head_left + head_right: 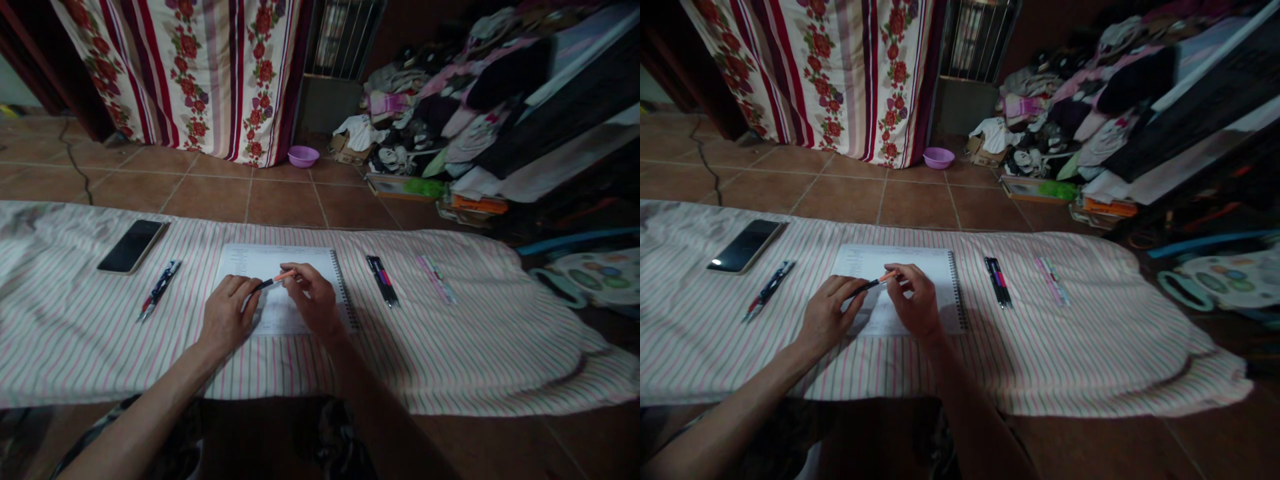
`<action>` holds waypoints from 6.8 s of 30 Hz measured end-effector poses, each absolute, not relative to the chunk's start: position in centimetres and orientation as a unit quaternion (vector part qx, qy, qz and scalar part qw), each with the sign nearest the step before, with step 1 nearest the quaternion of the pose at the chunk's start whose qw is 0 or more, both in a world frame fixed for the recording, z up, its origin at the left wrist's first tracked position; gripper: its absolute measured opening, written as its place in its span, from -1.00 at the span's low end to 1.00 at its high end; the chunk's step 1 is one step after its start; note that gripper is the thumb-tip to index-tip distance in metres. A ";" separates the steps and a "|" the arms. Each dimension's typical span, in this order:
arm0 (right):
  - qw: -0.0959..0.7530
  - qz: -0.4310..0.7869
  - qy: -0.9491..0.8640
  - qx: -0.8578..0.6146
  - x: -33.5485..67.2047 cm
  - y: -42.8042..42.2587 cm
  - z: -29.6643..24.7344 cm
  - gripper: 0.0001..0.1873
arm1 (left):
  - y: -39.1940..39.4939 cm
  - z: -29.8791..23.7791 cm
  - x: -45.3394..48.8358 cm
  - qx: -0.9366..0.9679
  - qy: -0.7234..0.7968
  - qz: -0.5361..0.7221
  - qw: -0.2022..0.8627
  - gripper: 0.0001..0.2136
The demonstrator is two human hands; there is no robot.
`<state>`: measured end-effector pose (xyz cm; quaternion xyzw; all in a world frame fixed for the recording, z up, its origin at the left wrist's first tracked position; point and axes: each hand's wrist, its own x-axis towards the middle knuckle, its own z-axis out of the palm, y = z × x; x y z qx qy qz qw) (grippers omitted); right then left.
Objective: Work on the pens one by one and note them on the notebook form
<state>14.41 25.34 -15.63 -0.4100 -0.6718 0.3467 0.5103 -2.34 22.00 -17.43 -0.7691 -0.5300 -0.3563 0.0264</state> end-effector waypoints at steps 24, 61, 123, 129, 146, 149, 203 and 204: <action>0.493 0.342 -0.669 -0.438 14.0 25.2 -16.0 -0.73 | 22.0 -17.4 -2.4 -0.761 -0.531 -0.372 0.001 -0.85; 0.412 0.362 -0.702 -0.454 14.8 25.3 -15.6 -0.88 | 22.3 -17.2 -3.0 -0.782 -0.528 -0.331 0.023 -0.80; 0.383 0.369 -0.712 -0.458 14.8 24.9 -16.3 -0.82 | 22.2 -17.7 -3.0 -0.764 -0.533 -0.354 -0.086 -0.88; 0.371 0.351 -0.729 -0.456 15.0 25.1 -16.6 -0.82 | 22.2 -17.7 -3.3 -0.776 -0.524 -0.344 -0.068 -0.88; 0.291 0.375 -0.709 -0.521 15.4 25.0 -15.8 -0.49 | 22.0 -17.5 -3.1 -0.802 -0.471 -0.352 -0.101 -0.84; 0.291 0.426 -0.675 -0.528 15.4 25.0 -15.9 -0.45 | 22.0 -17.4 -3.0 -0.802 -0.469 -0.353 -0.105 -0.84; 0.327 0.345 -0.748 -0.463 16.0 24.6 -16.4 -0.87 | 22.4 -17.8 -3.6 -0.756 -0.541 -0.335 -0.155 -0.87; 0.319 0.344 -0.751 -0.464 16.0 24.6 -16.3 -0.89 | 22.4 -17.8 -3.6 -0.758 -0.538 -0.337 -0.153 -0.87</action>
